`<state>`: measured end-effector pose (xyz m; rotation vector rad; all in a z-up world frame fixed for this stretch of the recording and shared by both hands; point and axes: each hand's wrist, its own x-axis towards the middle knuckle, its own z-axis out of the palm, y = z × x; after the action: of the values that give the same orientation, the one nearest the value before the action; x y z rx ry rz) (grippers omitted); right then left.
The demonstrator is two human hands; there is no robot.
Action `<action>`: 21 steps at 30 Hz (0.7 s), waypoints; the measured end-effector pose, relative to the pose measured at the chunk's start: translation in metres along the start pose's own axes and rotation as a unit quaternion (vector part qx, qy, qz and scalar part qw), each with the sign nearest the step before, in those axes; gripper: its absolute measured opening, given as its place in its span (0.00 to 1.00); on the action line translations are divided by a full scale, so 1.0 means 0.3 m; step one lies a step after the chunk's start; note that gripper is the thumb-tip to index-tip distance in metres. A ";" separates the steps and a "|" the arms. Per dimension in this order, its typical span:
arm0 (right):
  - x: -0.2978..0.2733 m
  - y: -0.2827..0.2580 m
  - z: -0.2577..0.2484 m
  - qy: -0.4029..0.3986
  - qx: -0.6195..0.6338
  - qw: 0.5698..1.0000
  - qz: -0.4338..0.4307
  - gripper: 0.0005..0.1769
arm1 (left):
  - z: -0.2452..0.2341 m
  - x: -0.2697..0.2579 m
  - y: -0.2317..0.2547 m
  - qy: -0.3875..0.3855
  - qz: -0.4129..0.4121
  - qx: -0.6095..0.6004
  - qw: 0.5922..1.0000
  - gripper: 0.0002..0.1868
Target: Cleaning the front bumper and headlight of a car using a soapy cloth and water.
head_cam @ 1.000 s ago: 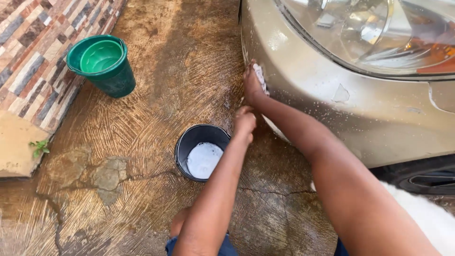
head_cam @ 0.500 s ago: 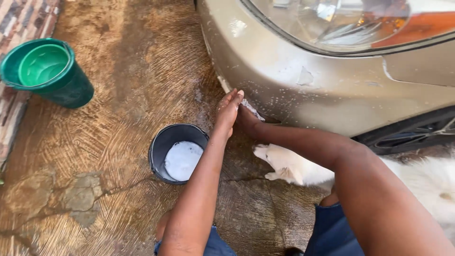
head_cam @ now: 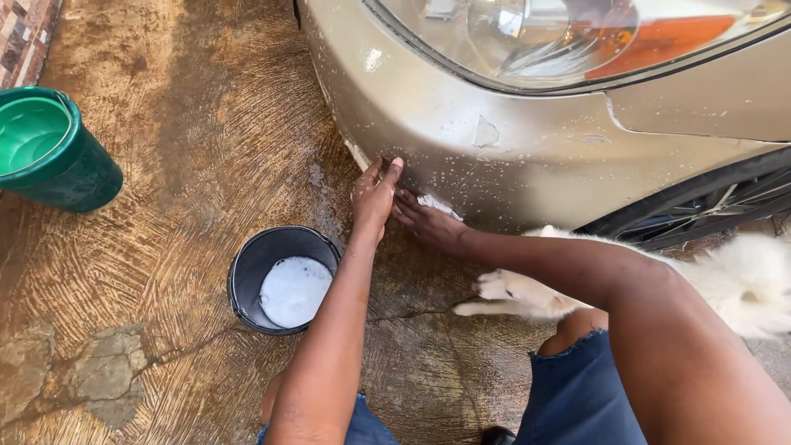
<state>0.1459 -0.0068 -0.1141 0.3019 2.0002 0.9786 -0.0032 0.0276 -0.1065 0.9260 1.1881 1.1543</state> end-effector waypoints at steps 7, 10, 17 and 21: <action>-0.094 -0.096 0.136 0.089 0.023 0.992 0.085 0.44 | 0.031 0.029 -0.079 0.025 0.066 -0.059 0.996 0.44; -0.155 -0.137 0.198 0.115 0.105 0.980 0.124 0.49 | 0.039 0.015 -0.080 0.027 0.080 -0.055 0.995 0.45; -0.501 -0.162 0.352 0.152 0.082 0.971 0.166 0.49 | 0.044 -0.014 -0.052 0.015 0.050 -0.080 0.995 0.46; -0.649 -0.161 0.431 0.139 0.164 0.950 0.224 0.48 | 0.042 0.014 -0.093 0.019 0.088 -0.078 0.993 0.46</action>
<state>0.3711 -0.0747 -0.0740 0.8748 2.4161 0.9973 0.0139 0.0266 -0.1322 0.9058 1.0446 1.3924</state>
